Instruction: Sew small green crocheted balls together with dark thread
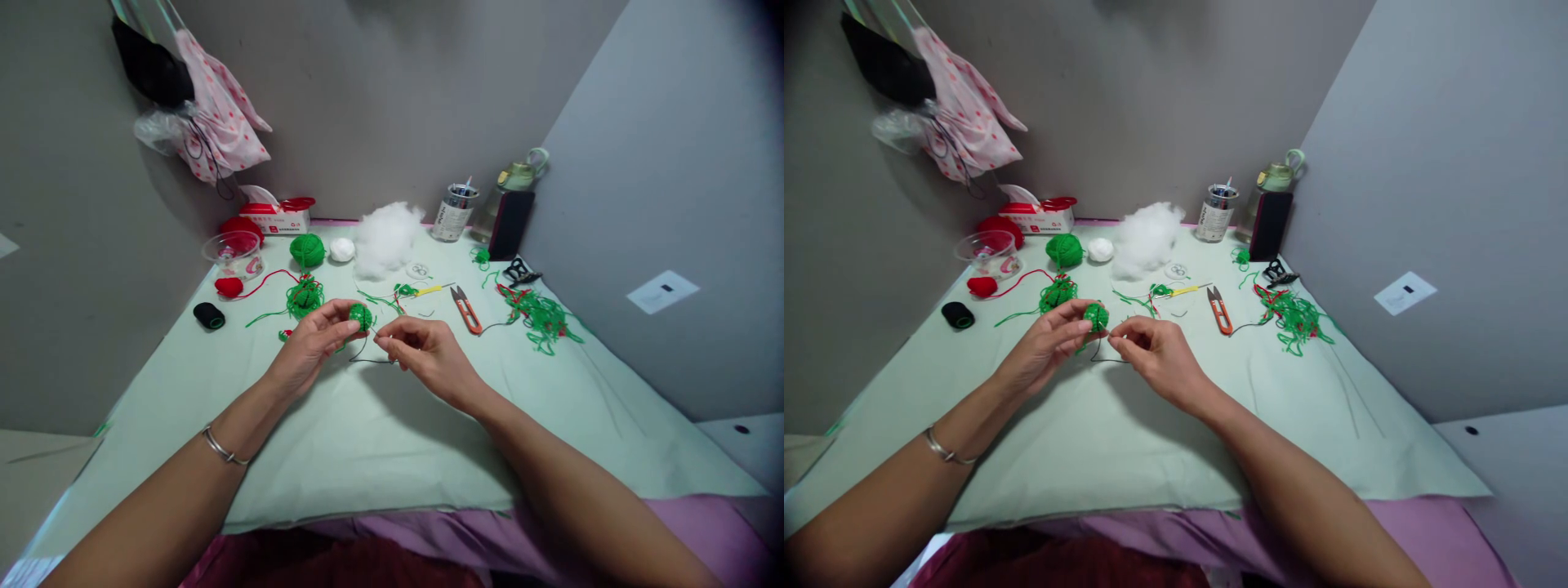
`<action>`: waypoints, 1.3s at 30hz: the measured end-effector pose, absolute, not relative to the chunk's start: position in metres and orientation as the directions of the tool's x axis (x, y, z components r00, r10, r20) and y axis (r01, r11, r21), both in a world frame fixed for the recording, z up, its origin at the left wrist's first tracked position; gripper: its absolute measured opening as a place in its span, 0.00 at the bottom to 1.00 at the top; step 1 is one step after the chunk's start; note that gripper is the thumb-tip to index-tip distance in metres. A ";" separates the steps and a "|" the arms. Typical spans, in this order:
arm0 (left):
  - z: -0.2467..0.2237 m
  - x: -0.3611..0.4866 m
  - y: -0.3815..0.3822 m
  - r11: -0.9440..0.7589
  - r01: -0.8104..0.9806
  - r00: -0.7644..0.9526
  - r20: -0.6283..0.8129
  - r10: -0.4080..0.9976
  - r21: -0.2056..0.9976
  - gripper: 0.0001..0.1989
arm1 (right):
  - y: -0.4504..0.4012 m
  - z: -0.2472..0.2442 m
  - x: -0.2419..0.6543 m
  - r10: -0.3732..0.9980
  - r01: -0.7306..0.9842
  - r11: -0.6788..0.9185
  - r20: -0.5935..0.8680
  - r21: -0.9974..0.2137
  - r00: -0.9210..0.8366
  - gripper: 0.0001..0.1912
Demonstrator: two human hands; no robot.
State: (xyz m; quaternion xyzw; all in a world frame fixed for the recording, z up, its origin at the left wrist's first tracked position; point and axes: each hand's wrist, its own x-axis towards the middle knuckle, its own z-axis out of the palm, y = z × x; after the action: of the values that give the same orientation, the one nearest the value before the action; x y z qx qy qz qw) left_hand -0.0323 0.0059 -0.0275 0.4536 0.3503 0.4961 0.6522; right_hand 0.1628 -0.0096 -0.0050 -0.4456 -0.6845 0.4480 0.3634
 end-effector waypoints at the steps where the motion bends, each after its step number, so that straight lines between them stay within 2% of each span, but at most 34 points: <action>1: -0.028 -0.033 0.006 0.092 -0.320 0.261 -0.006 0.965 0.943 0.12 | -0.009 -0.005 0.163 0.936 0.287 0.197 0.093 -0.938 -0.340 0.10; 13: -0.030 -0.033 0.006 0.098 -0.257 0.264 -0.028 0.964 0.961 0.13 | -0.009 -0.011 0.161 0.929 0.225 0.189 0.100 -0.956 -0.357 0.10; 22: -0.029 -0.028 0.001 0.134 -0.344 0.305 -0.024 0.952 0.929 0.10 | -0.009 -0.018 0.156 0.942 0.117 0.201 0.159 -0.973 -0.297 0.10; 30: -0.034 -0.026 0.002 0.001 -0.269 0.214 0.059 0.975 0.963 0.13 | 0.002 -0.024 0.159 0.944 0.183 0.159 0.095 -0.970 -0.316 0.15; 35: -0.043 -0.028 0.007 -0.096 -0.170 0.182 0.127 0.975 0.981 0.13 | 0.003 -0.020 0.160 0.933 0.035 0.029 0.015 -0.999 -0.360 0.13; 37: -0.046 -0.027 0.008 -0.122 -0.137 0.188 0.147 0.971 0.983 0.13 | 0.000 -0.017 0.159 0.933 -0.003 0.040 0.039 -0.999 -0.358 0.12; 39: -0.047 -0.025 0.008 -0.133 -0.119 0.203 0.155 0.967 0.984 0.12 | -0.003 -0.017 0.158 0.932 0.044 0.112 0.089 -0.993 -0.350 0.11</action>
State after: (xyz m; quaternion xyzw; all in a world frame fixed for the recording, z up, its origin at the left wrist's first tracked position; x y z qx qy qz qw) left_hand -0.0254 0.0078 -0.0469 0.5585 0.3795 0.5045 0.5381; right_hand 0.1584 -0.0029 -0.0173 -0.3931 -0.6209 0.5382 0.4126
